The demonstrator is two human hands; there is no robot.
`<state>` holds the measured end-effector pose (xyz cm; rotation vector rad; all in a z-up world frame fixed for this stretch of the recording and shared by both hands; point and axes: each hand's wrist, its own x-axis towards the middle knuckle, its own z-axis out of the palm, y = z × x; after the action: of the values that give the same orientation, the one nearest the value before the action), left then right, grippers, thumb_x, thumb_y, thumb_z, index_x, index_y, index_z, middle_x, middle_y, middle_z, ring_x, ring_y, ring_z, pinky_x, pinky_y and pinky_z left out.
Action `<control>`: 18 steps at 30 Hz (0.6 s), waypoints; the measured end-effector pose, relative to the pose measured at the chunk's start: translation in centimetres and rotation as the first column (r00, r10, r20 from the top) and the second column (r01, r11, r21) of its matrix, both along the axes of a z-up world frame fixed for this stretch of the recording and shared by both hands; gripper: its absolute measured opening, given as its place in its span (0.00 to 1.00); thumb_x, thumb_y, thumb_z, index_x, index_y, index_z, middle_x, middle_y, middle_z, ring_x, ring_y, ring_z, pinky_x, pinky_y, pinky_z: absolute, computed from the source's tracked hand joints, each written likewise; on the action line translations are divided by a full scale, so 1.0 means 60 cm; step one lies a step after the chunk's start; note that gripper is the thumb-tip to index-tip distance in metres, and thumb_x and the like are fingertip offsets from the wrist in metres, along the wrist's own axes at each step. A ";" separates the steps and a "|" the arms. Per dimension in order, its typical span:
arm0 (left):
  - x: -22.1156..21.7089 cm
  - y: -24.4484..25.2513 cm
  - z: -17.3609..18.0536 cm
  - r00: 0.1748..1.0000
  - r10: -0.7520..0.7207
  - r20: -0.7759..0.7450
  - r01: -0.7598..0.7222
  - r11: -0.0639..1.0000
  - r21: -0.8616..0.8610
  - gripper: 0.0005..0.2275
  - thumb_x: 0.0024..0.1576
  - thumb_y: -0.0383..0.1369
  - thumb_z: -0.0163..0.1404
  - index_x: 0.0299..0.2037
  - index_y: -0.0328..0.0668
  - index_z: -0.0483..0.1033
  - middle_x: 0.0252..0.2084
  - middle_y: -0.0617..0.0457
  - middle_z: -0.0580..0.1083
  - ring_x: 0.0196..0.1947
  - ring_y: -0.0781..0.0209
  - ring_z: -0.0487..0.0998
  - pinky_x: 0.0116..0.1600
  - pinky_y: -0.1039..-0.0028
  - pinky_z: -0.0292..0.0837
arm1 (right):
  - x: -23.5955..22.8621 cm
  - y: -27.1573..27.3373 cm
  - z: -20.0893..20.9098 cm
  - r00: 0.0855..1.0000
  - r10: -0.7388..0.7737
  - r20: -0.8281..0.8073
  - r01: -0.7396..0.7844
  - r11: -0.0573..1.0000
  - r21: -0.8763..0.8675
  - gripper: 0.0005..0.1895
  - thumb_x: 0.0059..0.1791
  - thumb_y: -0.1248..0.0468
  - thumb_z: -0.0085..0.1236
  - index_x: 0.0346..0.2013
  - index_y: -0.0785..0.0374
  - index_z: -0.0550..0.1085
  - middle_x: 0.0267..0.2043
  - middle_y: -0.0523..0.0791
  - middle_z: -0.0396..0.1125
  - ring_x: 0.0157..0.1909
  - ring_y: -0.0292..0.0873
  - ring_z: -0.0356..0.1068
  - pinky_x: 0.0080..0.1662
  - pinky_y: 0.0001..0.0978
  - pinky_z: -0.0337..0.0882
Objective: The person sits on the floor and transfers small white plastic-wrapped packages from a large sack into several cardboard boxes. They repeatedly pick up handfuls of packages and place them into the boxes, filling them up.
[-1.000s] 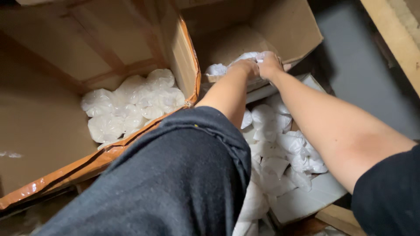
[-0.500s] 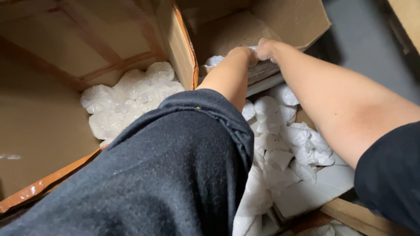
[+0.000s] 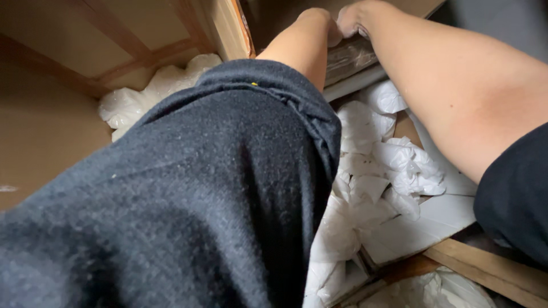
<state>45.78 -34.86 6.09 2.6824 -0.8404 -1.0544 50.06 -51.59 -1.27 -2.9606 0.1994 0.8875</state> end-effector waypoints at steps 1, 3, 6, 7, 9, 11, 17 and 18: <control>0.000 -0.001 -0.003 1.000 -0.001 -0.003 0.001 1.000 0.002 0.21 0.57 0.38 0.48 0.62 0.55 0.74 0.67 0.49 0.68 0.67 0.47 0.68 0.67 0.60 0.65 | -0.005 -0.002 -0.002 1.000 -0.003 -0.001 0.003 1.000 -0.003 0.17 0.47 0.61 0.58 0.44 0.73 0.79 0.46 0.59 0.74 0.43 0.55 0.74 0.44 0.51 0.69; -0.002 -0.006 -0.010 1.000 -0.003 -0.007 0.003 1.000 0.003 0.21 0.57 0.38 0.48 0.62 0.54 0.74 0.67 0.49 0.68 0.67 0.47 0.68 0.67 0.60 0.65 | -0.015 -0.005 -0.007 1.000 -0.008 0.001 0.008 1.000 0.008 0.18 0.48 0.60 0.58 0.44 0.73 0.79 0.47 0.59 0.74 0.44 0.55 0.74 0.45 0.51 0.69; -0.006 -0.006 -0.014 1.000 0.005 0.008 -0.005 1.000 0.001 0.21 0.57 0.38 0.48 0.62 0.54 0.74 0.67 0.49 0.68 0.67 0.48 0.68 0.67 0.60 0.65 | -0.018 -0.003 -0.010 1.000 -0.016 0.019 0.016 0.999 0.031 0.19 0.48 0.58 0.59 0.45 0.73 0.79 0.47 0.59 0.74 0.46 0.56 0.74 0.47 0.52 0.69; -0.010 -0.005 -0.015 1.000 0.007 0.012 -0.007 1.000 0.002 0.21 0.57 0.38 0.48 0.62 0.54 0.74 0.67 0.49 0.68 0.67 0.48 0.68 0.67 0.60 0.65 | -0.018 -0.002 -0.013 1.000 -0.015 0.027 0.014 0.999 0.039 0.20 0.48 0.58 0.59 0.45 0.73 0.79 0.47 0.59 0.74 0.46 0.56 0.74 0.48 0.52 0.69; -0.023 -0.001 -0.016 1.000 0.016 0.025 -0.016 1.000 -0.007 0.21 0.57 0.38 0.49 0.62 0.54 0.74 0.67 0.49 0.68 0.67 0.48 0.68 0.67 0.61 0.65 | -0.023 -0.003 -0.024 0.999 -0.017 0.045 0.015 0.998 0.063 0.20 0.48 0.57 0.59 0.45 0.72 0.79 0.48 0.59 0.75 0.47 0.56 0.74 0.50 0.52 0.69; -0.039 0.004 -0.008 0.998 0.028 0.047 -0.027 0.999 -0.020 0.21 0.57 0.38 0.49 0.62 0.54 0.74 0.66 0.49 0.68 0.67 0.48 0.68 0.67 0.61 0.65 | -0.033 0.000 -0.026 0.996 -0.026 0.081 0.018 0.995 0.094 0.21 0.48 0.56 0.59 0.45 0.72 0.79 0.48 0.59 0.75 0.48 0.56 0.74 0.51 0.52 0.69; -0.113 0.030 0.029 0.953 0.276 0.129 -0.258 0.956 -0.137 0.21 0.56 0.38 0.50 0.61 0.52 0.73 0.66 0.49 0.67 0.66 0.49 0.67 0.66 0.60 0.65 | -0.126 0.025 0.019 0.964 -0.049 0.263 0.017 0.992 0.122 0.24 0.50 0.50 0.56 0.48 0.68 0.79 0.54 0.58 0.72 0.58 0.58 0.69 0.63 0.62 0.53; -0.128 0.034 0.031 0.930 0.346 0.126 -0.316 0.926 -0.207 0.19 0.57 0.37 0.47 0.61 0.53 0.73 0.65 0.49 0.68 0.65 0.48 0.69 0.65 0.60 0.66 | -0.151 0.039 0.032 0.959 -0.047 0.280 0.019 0.995 0.102 0.25 0.51 0.48 0.54 0.49 0.66 0.79 0.56 0.58 0.70 0.63 0.58 0.66 0.67 0.67 0.45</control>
<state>38.07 -32.79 7.96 2.6485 -0.4502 -0.6580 40.99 -49.26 0.68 -2.9363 0.1855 0.4466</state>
